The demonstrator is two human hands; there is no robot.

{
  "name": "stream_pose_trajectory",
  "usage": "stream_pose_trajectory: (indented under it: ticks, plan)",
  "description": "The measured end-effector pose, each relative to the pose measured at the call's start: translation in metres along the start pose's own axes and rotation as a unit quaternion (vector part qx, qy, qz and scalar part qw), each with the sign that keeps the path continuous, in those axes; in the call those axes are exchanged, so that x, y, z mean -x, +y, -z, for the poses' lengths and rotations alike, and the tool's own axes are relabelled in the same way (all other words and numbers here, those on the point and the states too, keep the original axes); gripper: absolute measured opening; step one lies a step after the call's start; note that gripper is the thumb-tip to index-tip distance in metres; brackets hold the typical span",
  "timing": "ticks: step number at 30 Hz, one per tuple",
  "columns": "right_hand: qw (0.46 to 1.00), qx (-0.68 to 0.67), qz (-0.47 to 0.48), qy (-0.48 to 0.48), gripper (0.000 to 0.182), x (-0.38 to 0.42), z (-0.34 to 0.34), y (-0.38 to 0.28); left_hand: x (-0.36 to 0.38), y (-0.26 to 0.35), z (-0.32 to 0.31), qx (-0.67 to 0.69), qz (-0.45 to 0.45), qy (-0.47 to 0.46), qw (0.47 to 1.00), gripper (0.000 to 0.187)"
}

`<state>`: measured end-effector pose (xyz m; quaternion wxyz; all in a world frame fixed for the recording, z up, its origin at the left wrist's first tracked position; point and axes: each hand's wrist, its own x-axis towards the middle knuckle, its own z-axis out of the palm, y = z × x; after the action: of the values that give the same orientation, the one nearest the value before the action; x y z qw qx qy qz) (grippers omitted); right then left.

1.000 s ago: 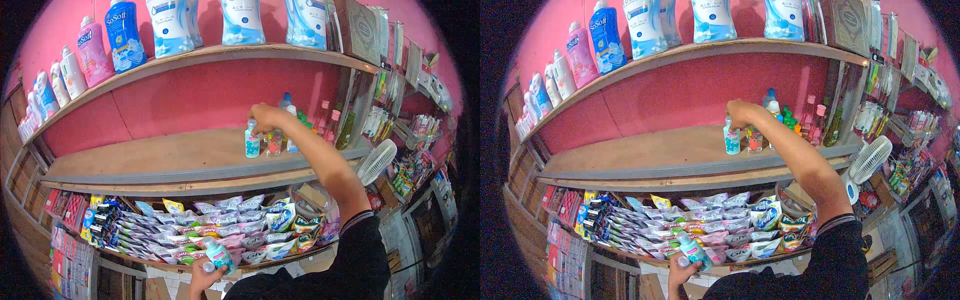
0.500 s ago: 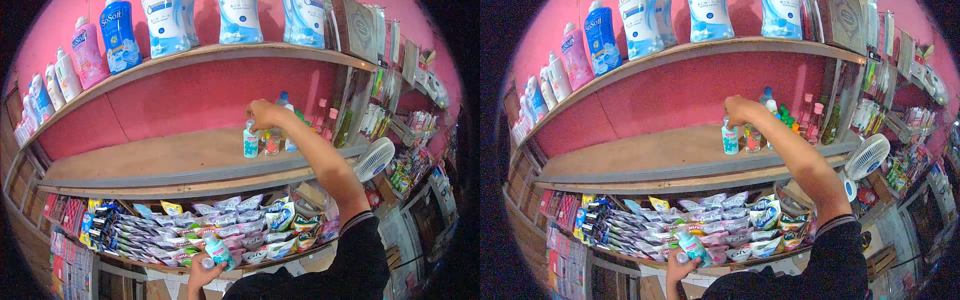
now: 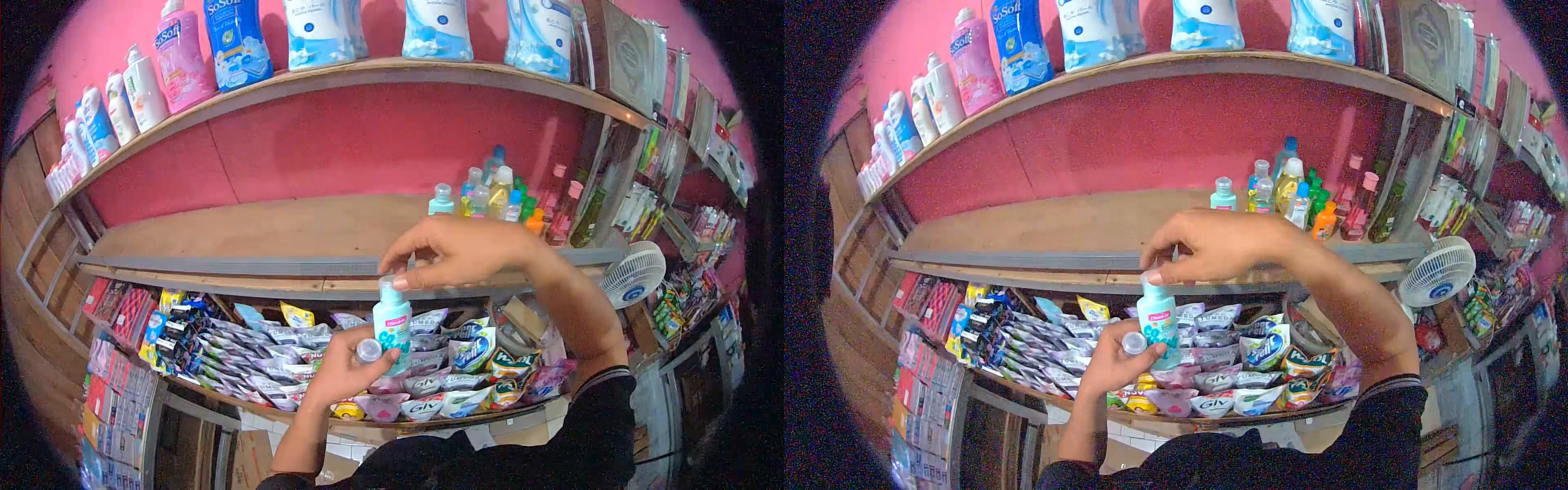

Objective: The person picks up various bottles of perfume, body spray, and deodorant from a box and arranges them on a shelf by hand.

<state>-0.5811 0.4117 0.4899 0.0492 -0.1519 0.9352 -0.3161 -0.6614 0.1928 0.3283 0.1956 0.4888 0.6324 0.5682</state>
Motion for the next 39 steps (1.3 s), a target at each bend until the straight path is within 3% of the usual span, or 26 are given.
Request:
stream_pose_trajectory:
  ticks: [2, 5, 8, 12, 16, 19, 22, 25, 31, 39]
  plan:
    - [0.998, 0.036, 0.050, 0.029, 0.039, 0.003, -0.004, 0.010, -0.005, 0.008, -0.004, 0.008, -0.020, -0.004, 1.000, 0.015]
    - [0.997, -0.049, 0.058, 0.004, 0.038, 0.005, -0.002, 0.018, -0.010, 0.015, -0.009, 0.034, -0.019, -0.011, 0.999, 0.015]
    - [0.993, -0.116, -0.007, -0.012, 0.037, 0.012, 0.004, 0.009, -0.011, 0.014, -0.009, 0.037, -0.013, -0.011, 0.999, 0.015]
    - [0.985, -0.118, 0.027, 0.121, 0.032, 0.022, 0.023, 0.014, -0.002, 0.014, -0.003, 0.050, 0.020, 0.037, 0.998, 0.025]
    - [0.942, -0.170, 0.047, 0.285, 0.027, 0.026, 0.058, 0.029, 0.013, -0.003, 0.003, 0.064, 0.018, 0.108, 0.992, 0.034]
    - [0.918, -0.076, 0.050, 0.385, 0.026, 0.015, 0.080, 0.054, 0.027, -0.008, 0.003, 0.103, 0.031, 0.129, 0.986, 0.031]
    - [0.900, 0.076, -0.038, 0.427, 0.027, 0.001, 0.099, 0.079, 0.037, -0.004, 0.002, 0.106, 0.049, 0.128, 0.985, 0.029]
    - [0.862, 0.229, -0.104, 0.441, 0.031, -0.009, 0.106, 0.087, 0.046, -0.010, 0.003, 0.091, 0.048, 0.135, 0.986, 0.027]
    - [0.861, 0.308, -0.165, 0.368, 0.034, -0.031, 0.115, 0.134, 0.057, -0.015, 0.006, 0.104, 0.050, 0.157, 0.981, 0.027]
    - [0.886, 0.283, -0.246, 0.274, 0.032, -0.042, 0.111, 0.154, 0.054, -0.010, 0.003, 0.104, 0.056, 0.175, 0.977, 0.026]
